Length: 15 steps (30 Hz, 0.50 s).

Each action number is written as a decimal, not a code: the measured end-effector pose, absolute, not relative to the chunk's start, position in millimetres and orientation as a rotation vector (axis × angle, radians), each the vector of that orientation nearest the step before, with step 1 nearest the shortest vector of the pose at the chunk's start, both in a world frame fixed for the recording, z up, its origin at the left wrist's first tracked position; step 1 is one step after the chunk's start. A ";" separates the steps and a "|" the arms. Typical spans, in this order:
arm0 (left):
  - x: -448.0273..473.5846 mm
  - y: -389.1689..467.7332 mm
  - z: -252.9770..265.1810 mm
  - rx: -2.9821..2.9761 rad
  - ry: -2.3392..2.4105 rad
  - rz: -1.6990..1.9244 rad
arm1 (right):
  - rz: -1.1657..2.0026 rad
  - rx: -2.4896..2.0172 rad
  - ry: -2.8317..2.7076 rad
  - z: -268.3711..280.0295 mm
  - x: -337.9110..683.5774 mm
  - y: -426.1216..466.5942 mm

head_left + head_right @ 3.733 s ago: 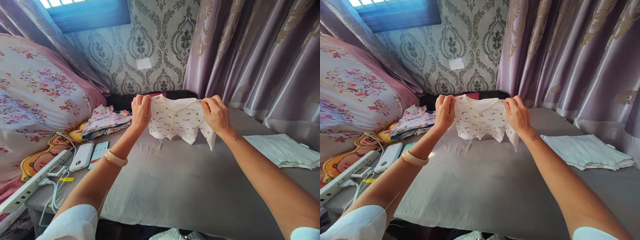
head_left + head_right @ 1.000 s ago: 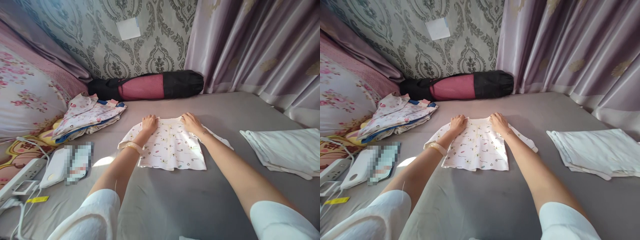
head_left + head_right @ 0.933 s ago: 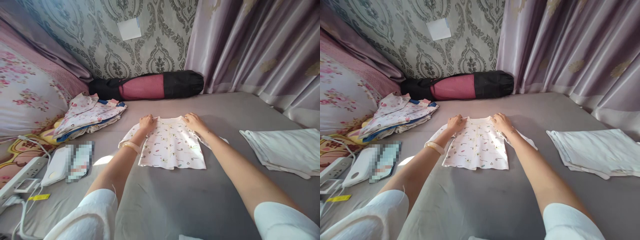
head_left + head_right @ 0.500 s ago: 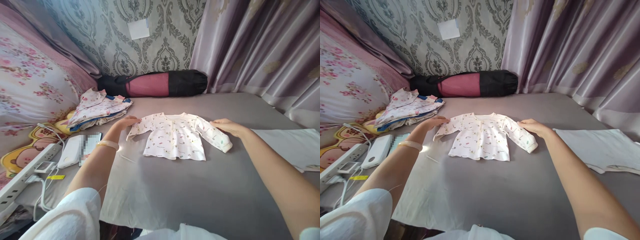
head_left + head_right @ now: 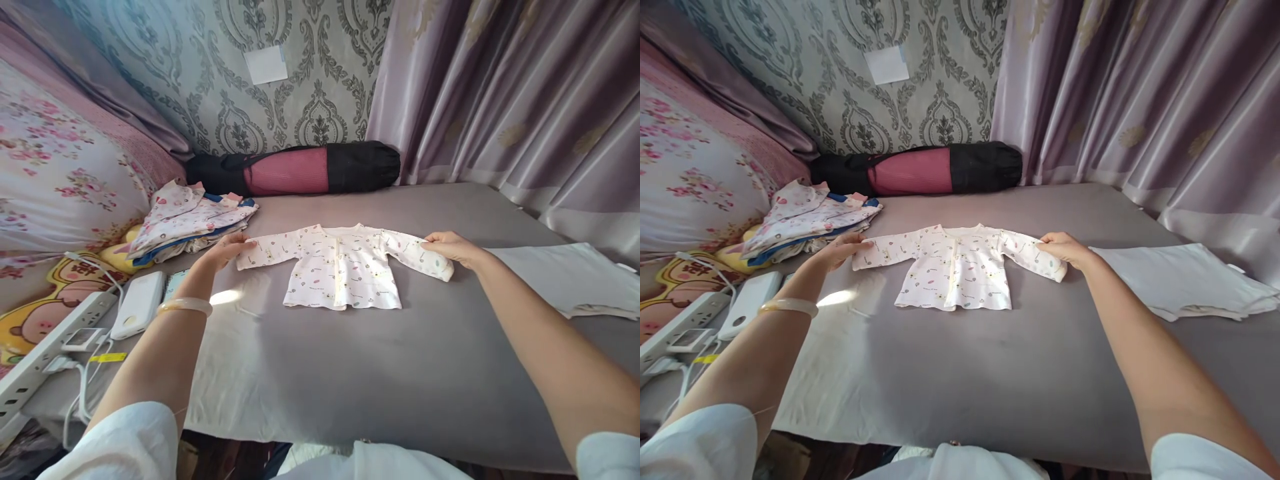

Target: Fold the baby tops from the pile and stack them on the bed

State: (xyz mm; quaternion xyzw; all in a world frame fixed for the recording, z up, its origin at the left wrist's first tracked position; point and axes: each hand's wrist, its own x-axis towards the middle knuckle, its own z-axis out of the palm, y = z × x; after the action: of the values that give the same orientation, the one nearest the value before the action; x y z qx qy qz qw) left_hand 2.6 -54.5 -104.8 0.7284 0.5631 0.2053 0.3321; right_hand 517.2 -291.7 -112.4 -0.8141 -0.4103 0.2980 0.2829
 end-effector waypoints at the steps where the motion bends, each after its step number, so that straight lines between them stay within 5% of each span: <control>1: 3.6 -54.9 -106.3 1.869 1.430 0.566 | 0.701 -2.223 -1.129 -113.0 517.2 -290.1; 15: 17.1 -57.8 -122.7 2.402 1.816 0.335 | -0.350 -2.584 -1.693 -128.4 501.2 -299.4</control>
State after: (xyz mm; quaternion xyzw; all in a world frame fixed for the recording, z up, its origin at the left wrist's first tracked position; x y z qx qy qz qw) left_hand 17.1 -57.8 -122.7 0.7915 0.5985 0.1105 0.0559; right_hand 501.2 -299.4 -128.4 -0.8309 -0.5446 -0.1126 0.0163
